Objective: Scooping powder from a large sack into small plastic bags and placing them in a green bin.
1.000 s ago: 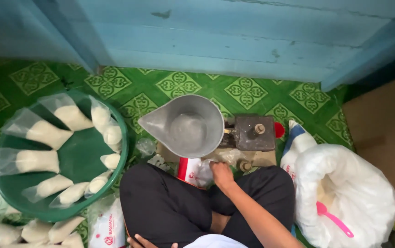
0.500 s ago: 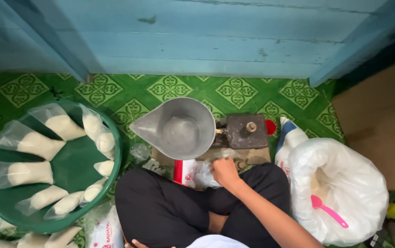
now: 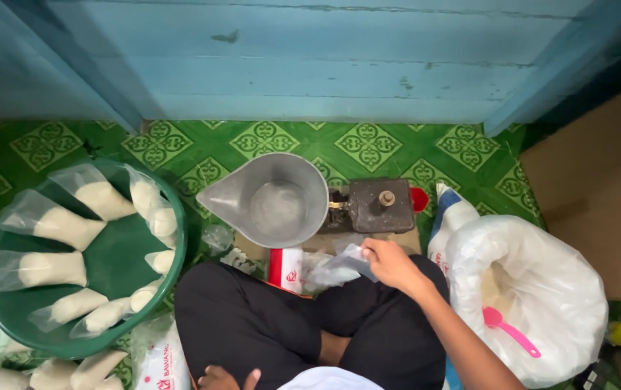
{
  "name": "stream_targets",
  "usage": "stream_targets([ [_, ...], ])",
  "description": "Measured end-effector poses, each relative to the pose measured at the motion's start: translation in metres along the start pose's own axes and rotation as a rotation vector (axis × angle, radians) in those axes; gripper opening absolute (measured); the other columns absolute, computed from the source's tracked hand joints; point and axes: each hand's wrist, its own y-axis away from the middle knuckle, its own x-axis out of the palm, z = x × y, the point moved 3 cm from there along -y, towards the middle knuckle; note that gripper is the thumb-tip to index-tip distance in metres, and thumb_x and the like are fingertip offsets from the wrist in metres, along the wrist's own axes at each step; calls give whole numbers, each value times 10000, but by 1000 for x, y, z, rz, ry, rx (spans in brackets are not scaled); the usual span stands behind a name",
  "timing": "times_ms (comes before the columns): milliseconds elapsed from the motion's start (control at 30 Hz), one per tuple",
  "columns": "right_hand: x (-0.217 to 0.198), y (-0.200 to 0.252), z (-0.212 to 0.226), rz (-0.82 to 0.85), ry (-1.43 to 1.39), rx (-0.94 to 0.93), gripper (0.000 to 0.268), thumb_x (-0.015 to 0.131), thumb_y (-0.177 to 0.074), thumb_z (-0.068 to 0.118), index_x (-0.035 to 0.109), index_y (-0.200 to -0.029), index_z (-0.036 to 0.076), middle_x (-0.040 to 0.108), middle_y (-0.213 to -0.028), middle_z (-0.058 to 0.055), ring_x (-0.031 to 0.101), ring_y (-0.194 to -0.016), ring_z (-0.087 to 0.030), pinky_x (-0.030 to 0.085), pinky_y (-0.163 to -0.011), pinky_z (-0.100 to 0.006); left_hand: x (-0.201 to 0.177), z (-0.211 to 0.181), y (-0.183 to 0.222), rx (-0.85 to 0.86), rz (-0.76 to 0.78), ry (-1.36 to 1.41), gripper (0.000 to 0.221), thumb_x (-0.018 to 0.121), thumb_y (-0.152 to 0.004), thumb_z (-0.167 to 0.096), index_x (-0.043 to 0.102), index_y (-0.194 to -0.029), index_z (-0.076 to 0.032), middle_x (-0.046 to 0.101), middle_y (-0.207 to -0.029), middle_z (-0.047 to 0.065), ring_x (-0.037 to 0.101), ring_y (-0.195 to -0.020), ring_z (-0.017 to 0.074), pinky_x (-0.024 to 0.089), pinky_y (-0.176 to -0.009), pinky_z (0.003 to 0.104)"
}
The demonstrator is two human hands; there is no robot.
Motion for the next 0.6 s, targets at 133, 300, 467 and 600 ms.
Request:
stream_targets([
  [133, -14, 13, -19, -49, -199, -110, 244, 441, -987, 199, 455, -755, 123, 497, -708, -19, 485, -680, -169, 351, -666, -329, -167, -51, -91, 267, 912, 128, 929, 375, -812, -798, 187, -1521, -228, 486, -1420, 55, 591, -1216, 287, 459, -1024, 452],
  [300, -14, 34, -17, 48, -688, -111, 218, 471, -1006, 256, 586, -901, 102, 585, -862, 17, 549, -801, -98, 412, -755, -256, -278, -122, -122, 483, 737, 729, 756, 587, -867, -536, 335, -1482, -177, 451, -1470, 27, 460, -1326, 211, 383, -1050, 398],
  [467, 9, 54, 1, 116, -1158, -45, 279, 527, -966, 218, 642, -1112, 10, 687, -959, -62, 670, -860, -153, 543, -749, -302, -306, -158, -126, 484, 669, 1113, 880, 713, -820, -469, 273, -1514, -154, 320, -1586, 24, 232, -1478, 263, 264, -1135, 418],
  [600, 27, 65, 17, 116, -1468, -70, 224, 539, -959, 157, 615, -1064, -25, 663, -845, -61, 643, -733, -127, 529, -671, -281, -298, -164, -126, 242, 766, 1559, 649, 813, -720, -319, 556, -1287, -135, 712, -1124, 31, 684, -1055, 134, 545, -889, 270],
])
